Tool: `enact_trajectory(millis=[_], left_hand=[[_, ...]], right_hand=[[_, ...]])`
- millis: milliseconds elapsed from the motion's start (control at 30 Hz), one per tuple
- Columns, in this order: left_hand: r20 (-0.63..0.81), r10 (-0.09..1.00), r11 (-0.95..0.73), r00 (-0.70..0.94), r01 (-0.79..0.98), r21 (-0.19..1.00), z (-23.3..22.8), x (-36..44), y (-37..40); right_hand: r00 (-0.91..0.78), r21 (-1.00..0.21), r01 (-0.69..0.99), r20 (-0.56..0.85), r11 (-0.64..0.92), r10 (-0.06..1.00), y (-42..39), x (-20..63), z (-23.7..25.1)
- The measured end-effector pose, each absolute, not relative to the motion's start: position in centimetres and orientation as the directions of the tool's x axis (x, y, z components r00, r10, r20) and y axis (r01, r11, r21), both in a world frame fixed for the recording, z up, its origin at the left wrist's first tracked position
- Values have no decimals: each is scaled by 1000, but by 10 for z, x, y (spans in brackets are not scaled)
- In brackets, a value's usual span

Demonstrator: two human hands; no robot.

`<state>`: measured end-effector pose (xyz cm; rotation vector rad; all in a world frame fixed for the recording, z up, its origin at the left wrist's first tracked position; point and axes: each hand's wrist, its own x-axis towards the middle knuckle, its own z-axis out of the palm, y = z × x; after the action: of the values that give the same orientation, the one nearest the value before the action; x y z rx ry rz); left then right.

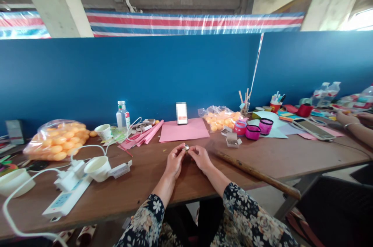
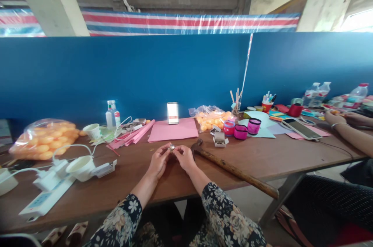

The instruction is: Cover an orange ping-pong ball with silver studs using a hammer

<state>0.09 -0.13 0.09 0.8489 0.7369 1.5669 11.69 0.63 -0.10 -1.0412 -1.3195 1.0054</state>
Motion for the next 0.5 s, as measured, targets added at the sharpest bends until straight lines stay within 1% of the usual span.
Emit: enact_trajectory(millis=[300, 500], left_hand=[[129, 989, -147, -71, -539, 830, 0, 1, -1], [99, 992, -128, -80, -560, 819, 1, 0, -2]], right_hand=[[49, -961, 34, 275, 273, 960, 11, 118, -7], [30, -956, 12, 295, 295, 955, 14, 115, -8]])
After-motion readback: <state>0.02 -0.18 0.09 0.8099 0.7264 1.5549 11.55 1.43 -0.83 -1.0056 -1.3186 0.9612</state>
